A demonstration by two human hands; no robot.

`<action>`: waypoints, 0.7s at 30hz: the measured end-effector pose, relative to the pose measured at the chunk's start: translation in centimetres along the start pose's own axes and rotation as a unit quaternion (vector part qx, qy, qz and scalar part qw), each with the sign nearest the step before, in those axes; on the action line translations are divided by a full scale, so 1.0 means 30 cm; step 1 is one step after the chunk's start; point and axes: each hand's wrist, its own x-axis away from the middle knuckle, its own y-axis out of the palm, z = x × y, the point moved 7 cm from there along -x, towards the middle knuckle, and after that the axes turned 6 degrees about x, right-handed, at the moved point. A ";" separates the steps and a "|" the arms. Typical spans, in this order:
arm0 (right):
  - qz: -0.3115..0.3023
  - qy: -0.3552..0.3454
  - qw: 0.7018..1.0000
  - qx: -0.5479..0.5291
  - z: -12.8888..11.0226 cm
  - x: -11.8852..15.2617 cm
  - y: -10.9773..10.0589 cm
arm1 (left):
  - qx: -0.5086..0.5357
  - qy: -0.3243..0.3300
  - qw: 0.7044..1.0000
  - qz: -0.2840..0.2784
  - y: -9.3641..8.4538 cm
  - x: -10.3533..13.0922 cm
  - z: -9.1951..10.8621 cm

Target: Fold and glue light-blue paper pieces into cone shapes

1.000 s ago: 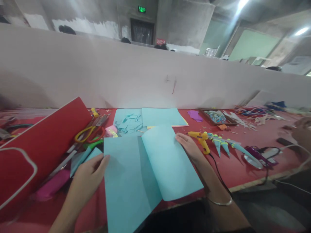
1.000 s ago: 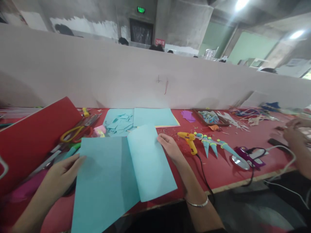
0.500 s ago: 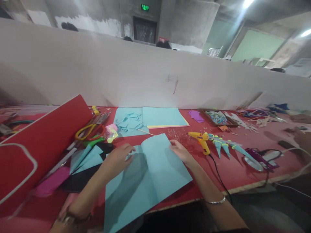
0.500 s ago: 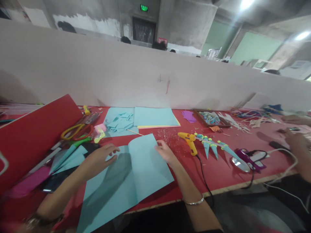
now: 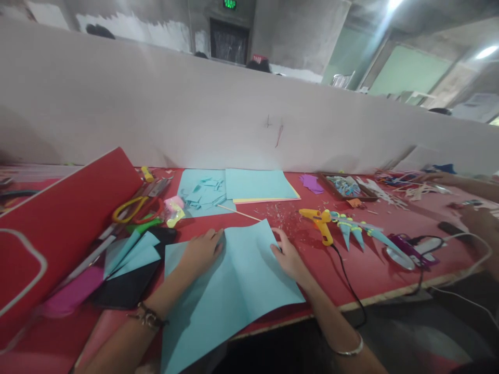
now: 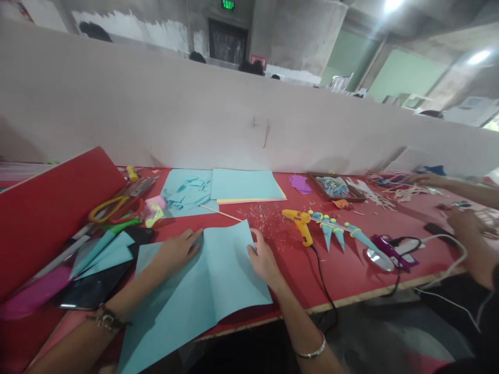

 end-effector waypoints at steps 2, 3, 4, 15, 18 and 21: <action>0.012 -0.012 1.000 0.018 0.009 0.011 0.003 | -0.008 0.001 1.000 0.000 -0.002 0.001 0.005; 0.020 -0.017 0.999 0.028 0.012 0.016 0.004 | -0.011 0.001 1.000 -0.001 -0.003 0.001 0.007; 0.028 -0.019 0.999 0.041 0.015 0.019 0.005 | -0.015 0.001 1.000 -0.002 -0.006 0.001 0.010; 0.065 -0.026 0.962 0.263 -0.018 0.054 0.009 | -0.057 0.012 0.998 -0.017 -0.010 -0.005 0.051; 0.064 -0.031 0.960 0.272 -0.022 0.063 0.011 | -0.061 0.009 0.998 -0.012 -0.012 -0.003 0.058; 0.070 -0.042 0.958 0.277 -0.023 0.073 0.010 | -0.059 0.006 0.998 -0.007 -0.017 0.003 0.064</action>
